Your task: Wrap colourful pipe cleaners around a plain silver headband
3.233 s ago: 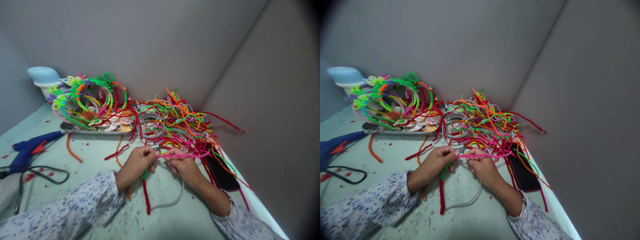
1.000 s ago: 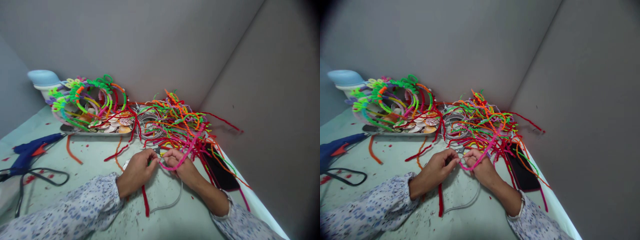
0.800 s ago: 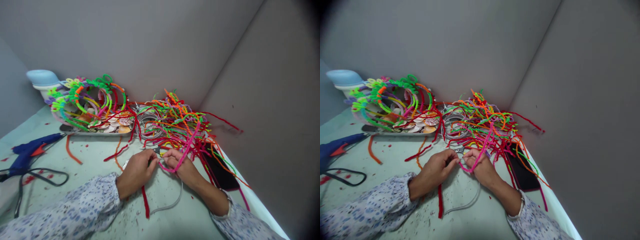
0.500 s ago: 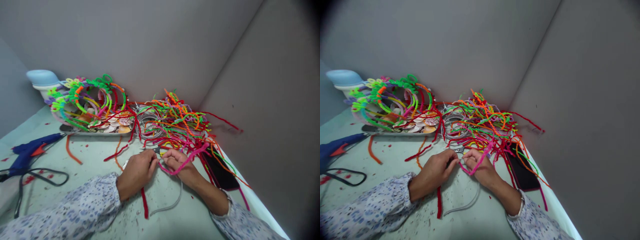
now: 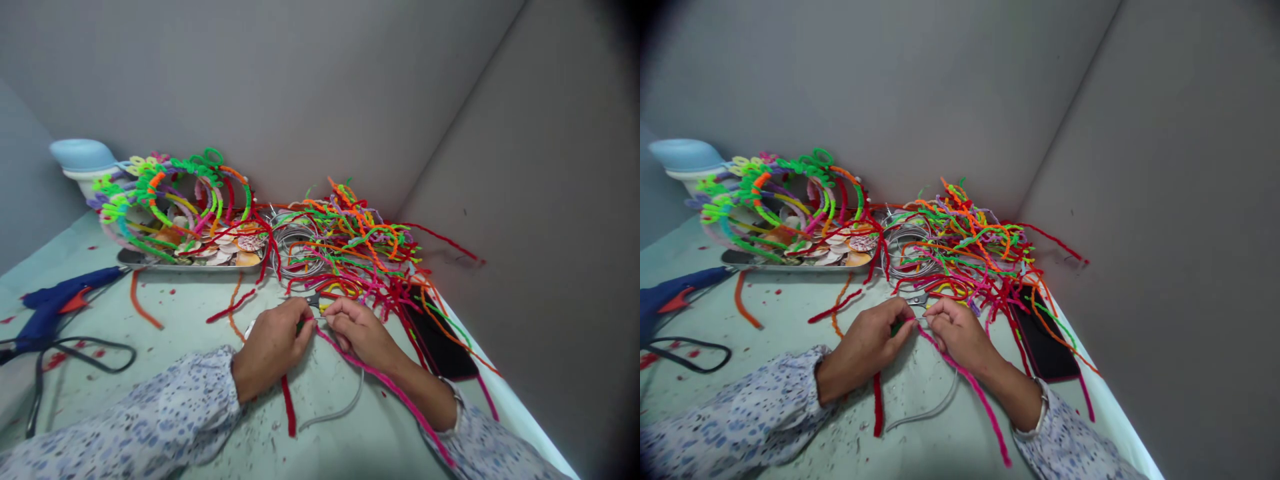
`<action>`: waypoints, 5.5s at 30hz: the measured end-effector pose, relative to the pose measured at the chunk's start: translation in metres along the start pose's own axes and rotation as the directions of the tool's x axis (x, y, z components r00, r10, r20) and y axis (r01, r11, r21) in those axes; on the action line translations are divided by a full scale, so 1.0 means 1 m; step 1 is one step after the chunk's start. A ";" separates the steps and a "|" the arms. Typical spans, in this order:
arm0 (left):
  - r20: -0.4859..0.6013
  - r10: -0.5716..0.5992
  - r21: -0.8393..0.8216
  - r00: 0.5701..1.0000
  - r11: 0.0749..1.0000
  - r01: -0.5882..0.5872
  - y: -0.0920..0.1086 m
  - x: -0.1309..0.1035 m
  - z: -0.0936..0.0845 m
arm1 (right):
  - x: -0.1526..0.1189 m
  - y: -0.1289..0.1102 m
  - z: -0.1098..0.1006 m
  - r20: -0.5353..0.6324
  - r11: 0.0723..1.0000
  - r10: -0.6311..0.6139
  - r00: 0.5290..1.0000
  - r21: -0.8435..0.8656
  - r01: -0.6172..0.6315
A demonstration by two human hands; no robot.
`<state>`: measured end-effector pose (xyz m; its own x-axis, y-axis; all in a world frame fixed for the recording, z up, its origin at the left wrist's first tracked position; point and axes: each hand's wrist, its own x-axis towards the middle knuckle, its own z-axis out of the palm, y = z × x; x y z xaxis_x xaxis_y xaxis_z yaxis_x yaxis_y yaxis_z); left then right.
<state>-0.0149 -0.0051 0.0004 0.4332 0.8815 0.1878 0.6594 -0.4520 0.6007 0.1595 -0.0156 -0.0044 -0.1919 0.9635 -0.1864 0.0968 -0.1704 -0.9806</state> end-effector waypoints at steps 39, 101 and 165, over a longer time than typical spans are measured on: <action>-0.061 -0.020 -0.015 0.998 1.000 0.019 0.000 0.002 0.002 | 0.000 0.005 0.000 0.014 0.998 -0.011 1.000 0.055 0.010; 0.140 -0.163 -0.492 0.977 0.844 0.211 0.008 0.002 -0.005 | 0.000 0.011 -0.012 0.122 0.658 -0.557 0.821 -0.539 0.526; 0.393 -0.139 -0.734 0.909 0.548 0.402 -0.009 0.019 -0.005 | 0.006 0.017 -0.009 -0.075 0.900 -0.348 0.934 -0.305 0.311</action>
<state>-0.0157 0.0165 0.0022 0.5435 0.8104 -0.2188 0.0845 0.2065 0.9748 0.1686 -0.0108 -0.0215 -0.1398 0.9752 0.1716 0.3250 0.2089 -0.9224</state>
